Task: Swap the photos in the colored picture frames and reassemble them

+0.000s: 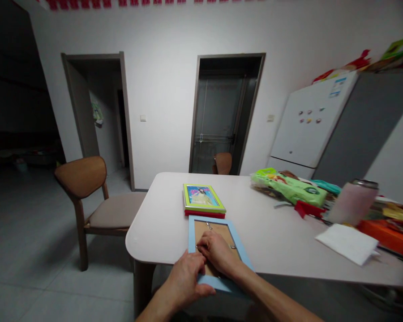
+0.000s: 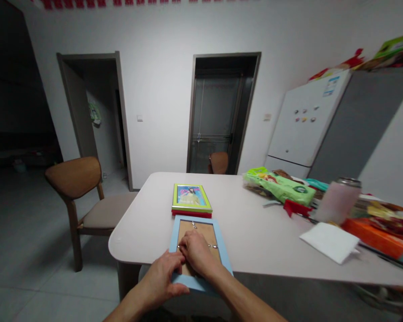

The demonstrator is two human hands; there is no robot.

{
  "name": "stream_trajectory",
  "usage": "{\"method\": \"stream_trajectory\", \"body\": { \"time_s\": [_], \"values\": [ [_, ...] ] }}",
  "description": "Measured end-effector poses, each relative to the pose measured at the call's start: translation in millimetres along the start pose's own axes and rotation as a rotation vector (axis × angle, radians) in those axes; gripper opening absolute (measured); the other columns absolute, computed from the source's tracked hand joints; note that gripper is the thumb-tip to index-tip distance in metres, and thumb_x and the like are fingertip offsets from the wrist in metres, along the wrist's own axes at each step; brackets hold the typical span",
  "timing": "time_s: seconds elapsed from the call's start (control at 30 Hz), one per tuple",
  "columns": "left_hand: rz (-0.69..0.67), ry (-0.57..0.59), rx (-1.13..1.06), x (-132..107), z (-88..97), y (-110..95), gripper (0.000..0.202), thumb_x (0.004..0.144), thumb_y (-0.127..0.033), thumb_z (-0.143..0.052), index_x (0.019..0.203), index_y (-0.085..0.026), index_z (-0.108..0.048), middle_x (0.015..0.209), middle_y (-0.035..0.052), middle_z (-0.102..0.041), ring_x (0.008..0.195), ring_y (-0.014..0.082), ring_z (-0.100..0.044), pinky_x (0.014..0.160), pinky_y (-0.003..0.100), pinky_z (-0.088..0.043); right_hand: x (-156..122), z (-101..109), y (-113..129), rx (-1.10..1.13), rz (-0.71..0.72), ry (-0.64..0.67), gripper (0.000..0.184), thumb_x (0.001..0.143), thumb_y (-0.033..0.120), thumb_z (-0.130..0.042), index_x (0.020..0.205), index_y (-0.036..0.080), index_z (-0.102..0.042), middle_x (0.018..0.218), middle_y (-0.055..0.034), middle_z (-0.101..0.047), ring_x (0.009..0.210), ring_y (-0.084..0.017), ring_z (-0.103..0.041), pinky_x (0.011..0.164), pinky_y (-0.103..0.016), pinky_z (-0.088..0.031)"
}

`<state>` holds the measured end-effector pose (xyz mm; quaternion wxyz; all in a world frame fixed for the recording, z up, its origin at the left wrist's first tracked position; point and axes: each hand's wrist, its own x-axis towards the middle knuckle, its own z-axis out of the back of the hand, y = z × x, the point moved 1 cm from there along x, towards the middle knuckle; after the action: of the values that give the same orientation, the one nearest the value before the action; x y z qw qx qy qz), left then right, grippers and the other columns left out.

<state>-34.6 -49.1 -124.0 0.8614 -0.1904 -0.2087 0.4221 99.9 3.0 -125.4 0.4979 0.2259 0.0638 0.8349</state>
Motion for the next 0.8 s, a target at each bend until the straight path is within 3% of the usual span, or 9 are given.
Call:
{"method": "stream_trajectory", "body": {
  "time_s": [0.07, 0.2, 0.43, 0.67, 0.8],
  "values": [
    [-0.012, -0.015, -0.013, -0.7, 0.1, -0.5, 0.034, 0.053, -0.033, -0.073, 0.074, -0.020, -0.050, 0.082, -0.0043, -0.056, 0.078, 0.0136, -0.049, 0.070, 0.022, -0.033, 1.6, 1.5, -6.4, 0.015, -0.038, 0.002, 0.021, 0.069, 0.020, -0.047, 0.060, 0.020, -0.066, 0.064, -0.0019, -0.061, 0.066, -0.012, -0.053, 0.062, -0.020, -0.034],
    [-0.043, -0.049, -0.037, -4.0, 0.1, -1.8, 0.037, 0.049, -0.031, -0.076, 0.073, -0.019, -0.050, 0.085, -0.0034, -0.057, 0.078, 0.0140, -0.049, 0.070, 0.021, -0.035, 13.4, 6.3, -34.2, 0.003, -0.258, -0.086, 0.020, 0.070, 0.025, -0.046, 0.072, 0.019, -0.065, 0.073, -0.0031, -0.065, 0.068, -0.013, -0.055, 0.061, -0.021, -0.035],
    [-0.013, -0.043, -0.052, -8.2, 2.2, -10.5, 0.038, 0.050, -0.027, -0.075, 0.077, -0.018, -0.051, 0.087, -0.0008, -0.057, 0.080, 0.0160, -0.050, 0.077, 0.026, -0.036, 41.4, -2.8, -65.9, -0.038, -0.465, -0.152, 0.013, 0.066, 0.023, -0.051, 0.065, 0.018, -0.062, 0.068, -0.0042, -0.065, 0.063, -0.013, -0.056, 0.053, -0.021, -0.032],
    [0.045, 0.012, -0.021, -9.2, 1.2, -11.7, 0.053, 0.051, -0.026, -0.073, 0.098, -0.016, -0.050, 0.098, 0.0054, -0.057, 0.092, 0.0210, -0.051, 0.092, 0.039, -0.030, 48.4, -5.7, -66.2, 0.019, -0.474, -0.228, 0.009, 0.064, 0.021, -0.051, 0.062, 0.016, -0.059, 0.065, -0.0068, -0.064, 0.064, -0.016, -0.056, 0.055, -0.023, -0.033],
    [0.029, 0.083, 0.040, 4.1, -10.8, -20.6, 0.056, 0.051, -0.029, -0.074, 0.100, -0.015, -0.051, 0.122, 0.0129, -0.044, 0.115, 0.0265, -0.034, 0.099, 0.046, -0.015, 37.4, 13.9, -68.3, 0.121, -0.408, -0.265, 0.018, 0.068, 0.029, -0.047, 0.064, 0.017, -0.060, 0.069, -0.0043, -0.065, 0.064, -0.014, -0.057, 0.058, -0.022, -0.037]
  ]
}}
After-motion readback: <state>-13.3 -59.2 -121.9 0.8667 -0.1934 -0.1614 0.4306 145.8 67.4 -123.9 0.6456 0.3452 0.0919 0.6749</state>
